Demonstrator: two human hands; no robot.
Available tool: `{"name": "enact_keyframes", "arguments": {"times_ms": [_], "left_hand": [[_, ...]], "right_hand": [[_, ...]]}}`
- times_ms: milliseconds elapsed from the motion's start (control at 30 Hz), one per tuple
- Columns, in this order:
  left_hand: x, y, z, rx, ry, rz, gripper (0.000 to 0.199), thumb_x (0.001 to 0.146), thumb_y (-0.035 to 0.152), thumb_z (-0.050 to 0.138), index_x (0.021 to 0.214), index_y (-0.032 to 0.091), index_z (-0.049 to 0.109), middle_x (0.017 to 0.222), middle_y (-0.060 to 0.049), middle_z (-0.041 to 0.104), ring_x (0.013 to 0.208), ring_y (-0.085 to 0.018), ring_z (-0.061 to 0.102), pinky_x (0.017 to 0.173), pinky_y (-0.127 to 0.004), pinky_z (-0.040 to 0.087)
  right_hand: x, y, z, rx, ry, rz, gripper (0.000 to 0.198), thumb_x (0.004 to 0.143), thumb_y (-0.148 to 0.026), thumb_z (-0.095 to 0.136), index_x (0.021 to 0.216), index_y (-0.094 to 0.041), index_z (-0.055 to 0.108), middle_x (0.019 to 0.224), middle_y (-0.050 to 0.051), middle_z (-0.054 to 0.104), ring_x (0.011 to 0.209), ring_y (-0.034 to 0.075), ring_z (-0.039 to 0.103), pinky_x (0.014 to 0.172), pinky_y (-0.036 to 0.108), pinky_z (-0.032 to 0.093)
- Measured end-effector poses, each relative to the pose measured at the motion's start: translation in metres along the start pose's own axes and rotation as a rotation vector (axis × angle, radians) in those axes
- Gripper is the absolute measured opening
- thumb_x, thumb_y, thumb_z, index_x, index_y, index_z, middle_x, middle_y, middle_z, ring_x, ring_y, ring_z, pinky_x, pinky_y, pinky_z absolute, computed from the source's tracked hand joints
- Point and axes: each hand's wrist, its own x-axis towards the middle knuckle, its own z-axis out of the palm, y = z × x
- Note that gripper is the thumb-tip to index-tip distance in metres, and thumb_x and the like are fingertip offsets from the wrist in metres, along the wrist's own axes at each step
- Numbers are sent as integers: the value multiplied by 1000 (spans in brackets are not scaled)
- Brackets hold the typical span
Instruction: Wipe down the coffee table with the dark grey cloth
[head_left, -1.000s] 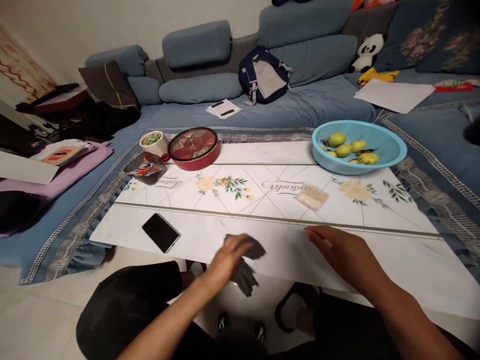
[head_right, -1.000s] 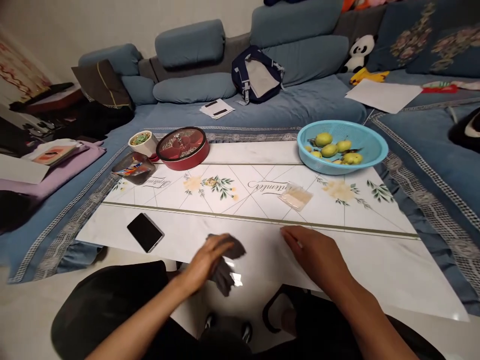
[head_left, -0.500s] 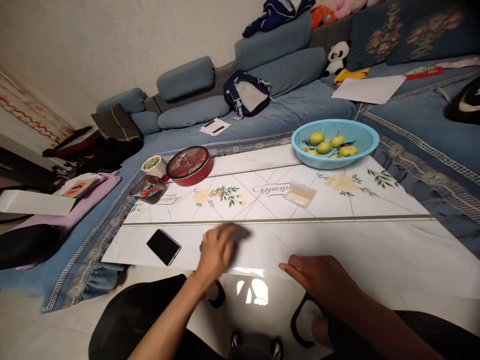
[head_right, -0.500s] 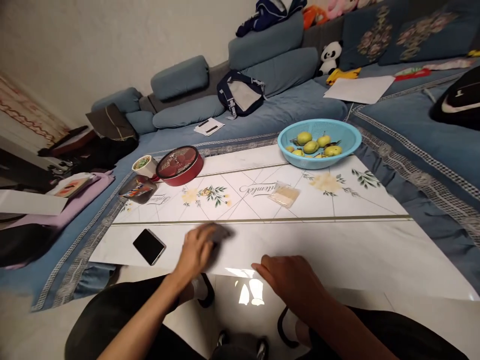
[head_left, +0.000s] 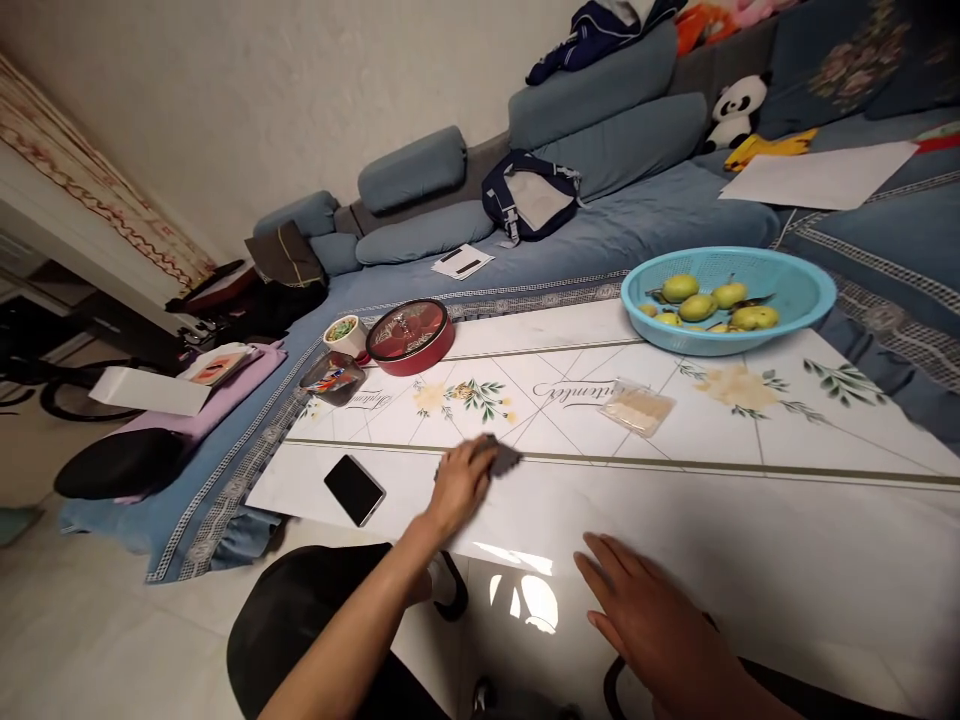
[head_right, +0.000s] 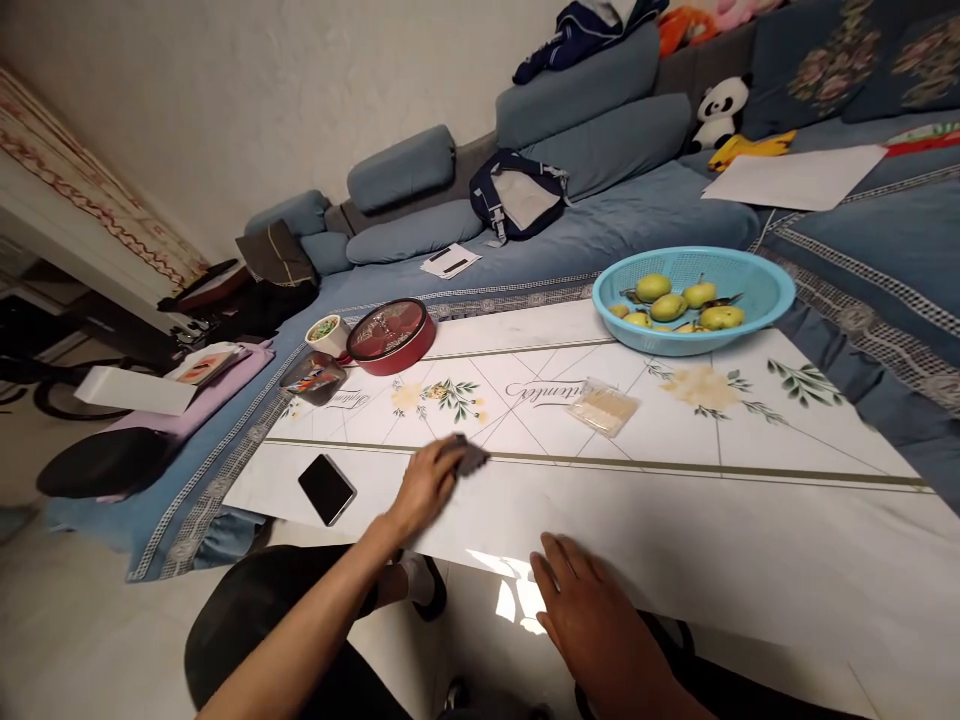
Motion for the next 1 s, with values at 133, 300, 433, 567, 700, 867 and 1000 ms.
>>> {"name": "enact_keyframes", "arguments": {"times_ms": [133,300,433,567,700,867,1000], "left_hand": [[-86,0,13,59,43,18,54,103,13,52,152,33,59,159,-9,58,148,-30,52,120,-55,44],[-36,-65,-2,191,175,-325,53,104,15,47,154,27,60,156,-15,60,142,-34,57,117,-58,47],[45,-94,-22,93,140,-366,52,98,12,50,146,23,68,156,-14,61,140,-33,59,118,-54,48],[3,-65,-8,32,161,-263,46,100,14,50,139,26,71,154,-9,63,143,-28,58,120,-48,48],[-57,-38,17,-2,211,-178,42,106,19,49,141,31,69,155,-8,62,144,-28,57,118,-50,49],[29,-67,-9,108,169,-373,45,102,12,52,141,23,70,151,-13,64,136,-30,63,116,-48,52],[45,-49,-11,141,204,-424,47,102,12,48,144,20,67,151,-16,63,134,-32,63,115,-52,52]], "right_hand": [[-14,-5,21,-28,86,21,48,99,-34,57,145,-24,68,159,15,61,141,36,60,100,54,60],[-13,-5,20,-45,93,23,44,103,-33,50,139,-21,72,155,16,65,138,37,62,98,54,59],[-11,1,6,-41,71,-25,46,101,-26,51,142,-23,71,157,14,63,140,35,60,100,51,57],[-15,4,16,12,165,-21,43,101,-31,53,139,-25,72,155,12,65,140,32,59,102,48,53],[-16,2,27,45,296,10,40,101,-39,54,132,-26,75,147,11,71,135,31,60,102,47,51],[-13,4,16,-23,161,-34,48,94,-23,56,138,-23,72,154,13,66,138,33,61,103,48,53],[-18,4,14,-43,147,-56,59,84,-16,56,142,-22,69,156,15,64,137,35,63,101,50,55]]}}
